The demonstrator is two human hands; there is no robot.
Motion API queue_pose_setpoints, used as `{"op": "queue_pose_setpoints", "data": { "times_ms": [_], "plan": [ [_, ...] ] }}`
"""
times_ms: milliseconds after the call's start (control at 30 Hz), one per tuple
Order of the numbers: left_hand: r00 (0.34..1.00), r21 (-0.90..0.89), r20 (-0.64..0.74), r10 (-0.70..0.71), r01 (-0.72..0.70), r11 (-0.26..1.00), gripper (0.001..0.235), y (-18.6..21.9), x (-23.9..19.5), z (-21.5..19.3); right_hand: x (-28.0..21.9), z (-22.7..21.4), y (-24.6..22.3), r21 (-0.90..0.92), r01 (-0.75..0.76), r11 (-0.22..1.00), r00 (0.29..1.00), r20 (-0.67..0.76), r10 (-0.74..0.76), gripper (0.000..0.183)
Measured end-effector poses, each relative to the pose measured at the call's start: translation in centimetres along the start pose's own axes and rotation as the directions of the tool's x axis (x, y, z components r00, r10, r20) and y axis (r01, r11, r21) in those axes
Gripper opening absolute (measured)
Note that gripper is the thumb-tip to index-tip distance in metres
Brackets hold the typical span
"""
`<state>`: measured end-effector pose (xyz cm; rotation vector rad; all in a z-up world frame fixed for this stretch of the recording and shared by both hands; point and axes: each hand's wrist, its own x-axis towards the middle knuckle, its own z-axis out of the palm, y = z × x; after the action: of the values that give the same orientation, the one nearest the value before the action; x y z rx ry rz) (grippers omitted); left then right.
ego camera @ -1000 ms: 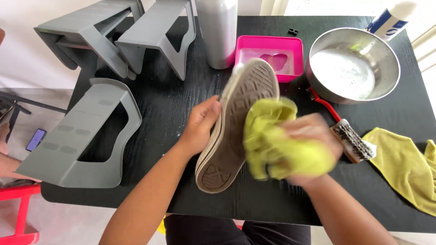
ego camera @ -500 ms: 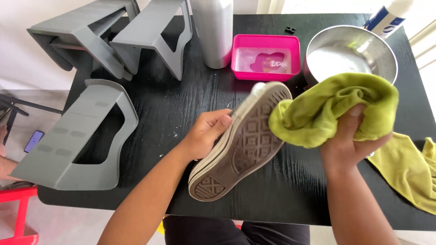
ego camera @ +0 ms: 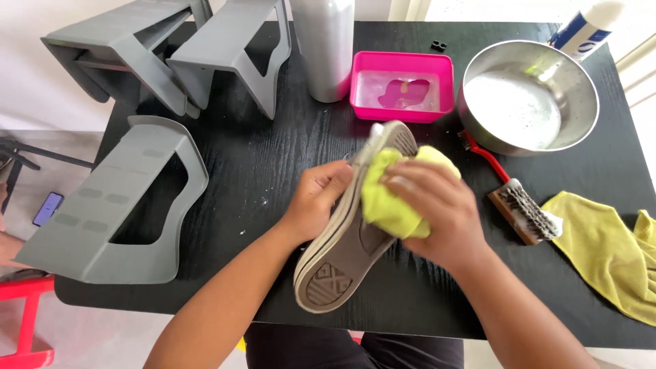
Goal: The person scrubs the sole of a sneaker with a brush and soapy water, then wipes the shoe with a cloth. The person rinses the brush in soapy water and a pink container, then resumes scrubbing the sole.
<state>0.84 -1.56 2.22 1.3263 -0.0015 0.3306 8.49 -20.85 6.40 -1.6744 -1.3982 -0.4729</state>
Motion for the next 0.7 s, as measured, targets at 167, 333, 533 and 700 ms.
{"op": "queue_pose_setpoints", "data": {
  "times_ms": [167,333,533,700],
  "plan": [
    [0.989,-0.006,-0.141,0.033,-0.034,0.999,0.029,-4.0,1.3,-3.9,-0.4,-1.1,-2.0,0.037,0.023,0.999,0.976,0.216,-0.03,0.047],
    [0.98,-0.017,-0.186,0.067,-0.071,0.997,0.029,-1.0,1.2,-3.0,-2.7,-4.0,0.4,-0.144,-0.154,0.978,0.959,0.216,0.183,0.065],
    [0.973,0.11,-0.2,0.117,-0.096,0.989,0.028,-2.1,1.0,-4.3,-5.5,-2.7,2.1,-0.322,-0.25,0.913,0.948,0.109,0.299,0.058],
    [0.988,0.203,-0.114,0.103,-0.078,0.976,0.04,1.0,0.7,-4.2,-5.4,-1.3,-3.5,0.145,-0.28,0.949,0.784,0.605,0.139,0.059]
  ]
}}
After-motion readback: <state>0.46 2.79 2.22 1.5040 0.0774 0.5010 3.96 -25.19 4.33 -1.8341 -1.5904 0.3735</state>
